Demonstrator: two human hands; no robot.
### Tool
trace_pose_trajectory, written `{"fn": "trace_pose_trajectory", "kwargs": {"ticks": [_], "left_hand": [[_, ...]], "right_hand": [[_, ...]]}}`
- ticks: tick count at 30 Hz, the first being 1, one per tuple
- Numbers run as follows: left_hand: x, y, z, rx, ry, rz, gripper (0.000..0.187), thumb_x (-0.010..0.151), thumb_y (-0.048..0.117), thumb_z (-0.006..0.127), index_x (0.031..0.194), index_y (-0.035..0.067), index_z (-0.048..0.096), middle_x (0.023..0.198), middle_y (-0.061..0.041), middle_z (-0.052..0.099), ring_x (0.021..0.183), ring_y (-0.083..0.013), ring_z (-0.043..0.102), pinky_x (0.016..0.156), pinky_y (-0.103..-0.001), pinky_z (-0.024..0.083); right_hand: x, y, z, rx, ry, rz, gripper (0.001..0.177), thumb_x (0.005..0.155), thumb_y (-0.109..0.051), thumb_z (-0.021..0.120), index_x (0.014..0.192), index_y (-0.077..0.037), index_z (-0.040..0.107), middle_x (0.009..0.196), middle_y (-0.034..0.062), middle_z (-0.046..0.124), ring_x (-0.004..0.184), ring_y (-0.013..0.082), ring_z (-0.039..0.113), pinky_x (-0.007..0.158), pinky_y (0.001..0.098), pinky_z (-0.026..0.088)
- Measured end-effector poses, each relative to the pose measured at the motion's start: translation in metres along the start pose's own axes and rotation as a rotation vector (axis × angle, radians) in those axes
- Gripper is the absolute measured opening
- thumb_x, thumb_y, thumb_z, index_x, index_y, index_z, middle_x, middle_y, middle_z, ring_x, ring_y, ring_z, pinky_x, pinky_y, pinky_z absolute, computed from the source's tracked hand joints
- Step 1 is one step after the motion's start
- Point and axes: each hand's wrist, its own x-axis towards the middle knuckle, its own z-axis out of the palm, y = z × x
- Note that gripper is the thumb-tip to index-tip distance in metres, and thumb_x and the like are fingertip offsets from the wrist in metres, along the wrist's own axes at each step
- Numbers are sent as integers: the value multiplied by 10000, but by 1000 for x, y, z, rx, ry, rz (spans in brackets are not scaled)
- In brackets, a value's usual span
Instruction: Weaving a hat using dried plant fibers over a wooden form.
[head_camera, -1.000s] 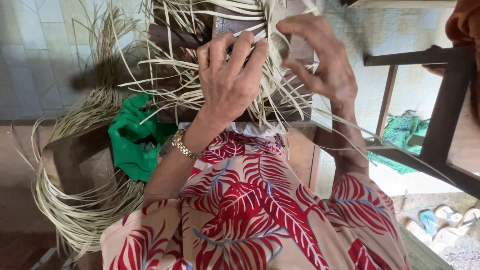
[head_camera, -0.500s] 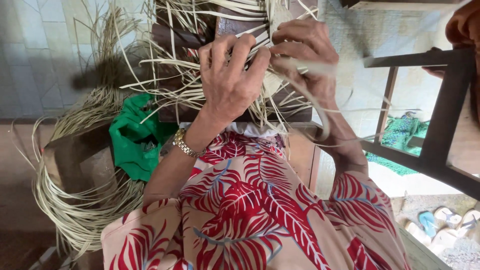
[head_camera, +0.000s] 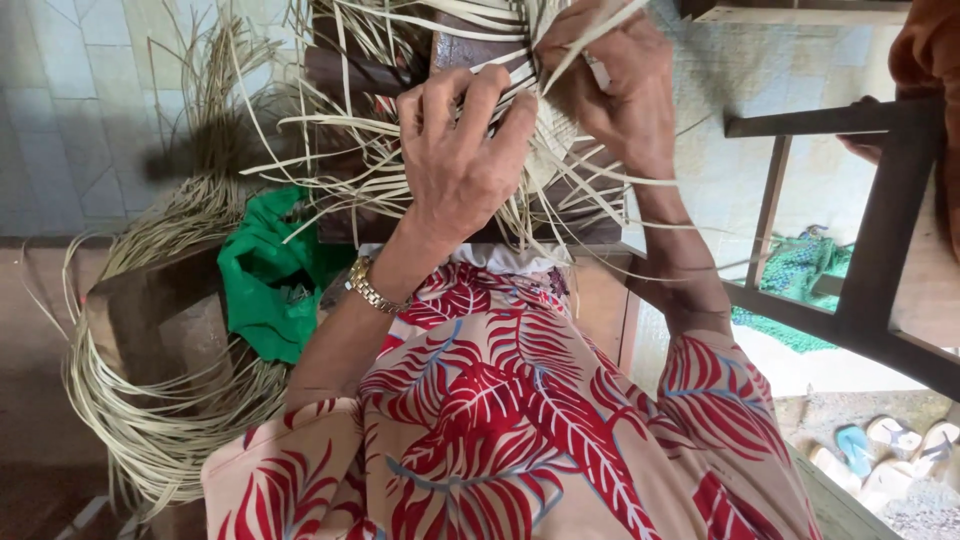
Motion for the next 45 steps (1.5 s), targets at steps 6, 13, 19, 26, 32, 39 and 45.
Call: {"fn": "trace_pose_trajectory", "kwargs": {"ticks": [6,13,19,26,32,39,45], "left_hand": [[-5,-3,0,-40,-21,2,118,717,59,609,803,135,578,909,-15,536,785,-196,496,608,-309,372],[-9,-2,1,-79,-52,0,186,653,33,636,814,116,594,956,-35,519,825,-211,494,623,-332,375],[-9,-2,1,-52,-57,-15,185,666,27,635,814,130,590,939,-15,530,812,-192,494,623,-310,372],[-10,-5,4,-84,-85,-18,112,767,57,576,841,141,577,937,-2,525,812,-176,470,632,-286,359],[-2,-8,-13,-234,-90,-7,163,716,-25,527,791,116,559,916,-30,505,807,-214,461,613,-339,325],[-2,-5,-9,-199,-99,-32,116,759,174,654,778,135,547,918,1,503,823,-206,462,625,-333,346],[-2,-4,-8,-181,-69,-39,103,761,144,646,771,141,543,903,16,515,826,-193,477,631,-320,344]], "right_hand": [[-12,-13,-5,134,-101,1,76,870,23,553,937,37,585,953,176,531,903,277,492,799,398,392],[0,4,18,-87,91,-155,163,942,-85,446,808,-10,503,741,127,520,655,254,517,594,363,392],[-18,23,12,-116,22,20,240,962,-78,474,777,49,558,790,145,591,626,216,550,498,292,430],[-68,-12,0,-241,-244,242,626,771,47,737,1282,-117,416,1020,165,432,878,285,500,705,394,530],[-15,-37,-4,609,227,415,87,912,-108,544,861,-37,550,763,72,538,638,154,548,565,228,479],[-9,-8,-14,680,91,365,216,908,-214,540,891,0,529,879,119,561,771,208,559,701,289,467],[-57,46,-7,629,35,699,95,874,-8,493,946,-36,549,875,76,579,743,128,563,685,186,472]]}}
